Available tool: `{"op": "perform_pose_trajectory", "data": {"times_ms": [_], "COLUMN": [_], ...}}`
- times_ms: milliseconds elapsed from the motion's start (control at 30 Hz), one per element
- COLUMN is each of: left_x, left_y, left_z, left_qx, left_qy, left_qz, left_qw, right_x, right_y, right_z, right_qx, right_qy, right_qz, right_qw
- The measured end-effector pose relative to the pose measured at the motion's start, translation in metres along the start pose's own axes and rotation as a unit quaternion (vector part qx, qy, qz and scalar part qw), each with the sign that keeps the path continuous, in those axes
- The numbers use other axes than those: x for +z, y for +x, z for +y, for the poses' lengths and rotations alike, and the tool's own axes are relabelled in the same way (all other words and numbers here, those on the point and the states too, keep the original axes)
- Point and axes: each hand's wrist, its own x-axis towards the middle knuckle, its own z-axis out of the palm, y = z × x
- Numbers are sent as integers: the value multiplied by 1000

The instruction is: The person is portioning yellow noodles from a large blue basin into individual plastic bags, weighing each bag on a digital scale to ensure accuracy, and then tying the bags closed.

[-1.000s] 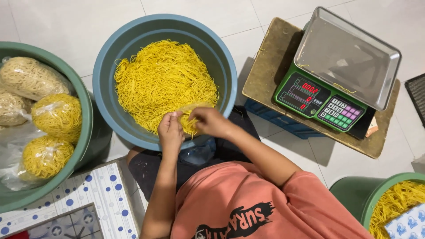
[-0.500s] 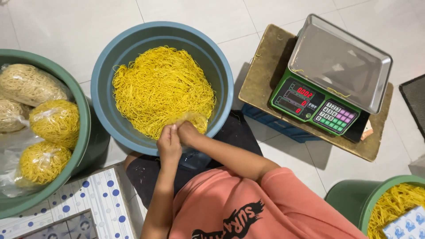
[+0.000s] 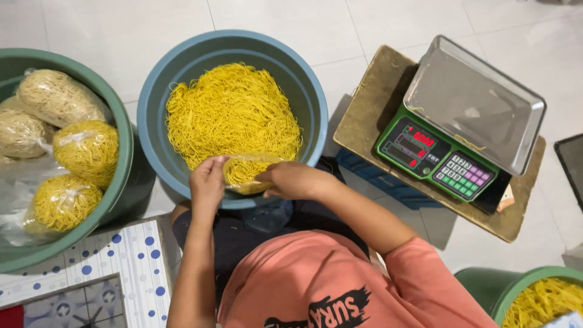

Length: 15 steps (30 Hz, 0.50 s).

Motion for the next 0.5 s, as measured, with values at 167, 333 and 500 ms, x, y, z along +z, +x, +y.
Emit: {"op": "perform_pose_trajectory", "data": {"times_ms": [167,333,500], "left_x": [-4,-23,-38], "left_y": [-3,-1,-14], "left_z": [5,-19,-22], "left_qx": [43,-53,-96], "left_qy": [55,-20,-100], "left_qz": [-36,7,61], "left_qw": [997,998,988], "right_x": [-20,41,179], "right_y": [-44,-64,-23], "right_z": [44,148,293], "right_qx": [-150,229,353], "right_qy": [214,10,76], "right_qz": [265,96,211], "right_qw": [928,969,909]}}
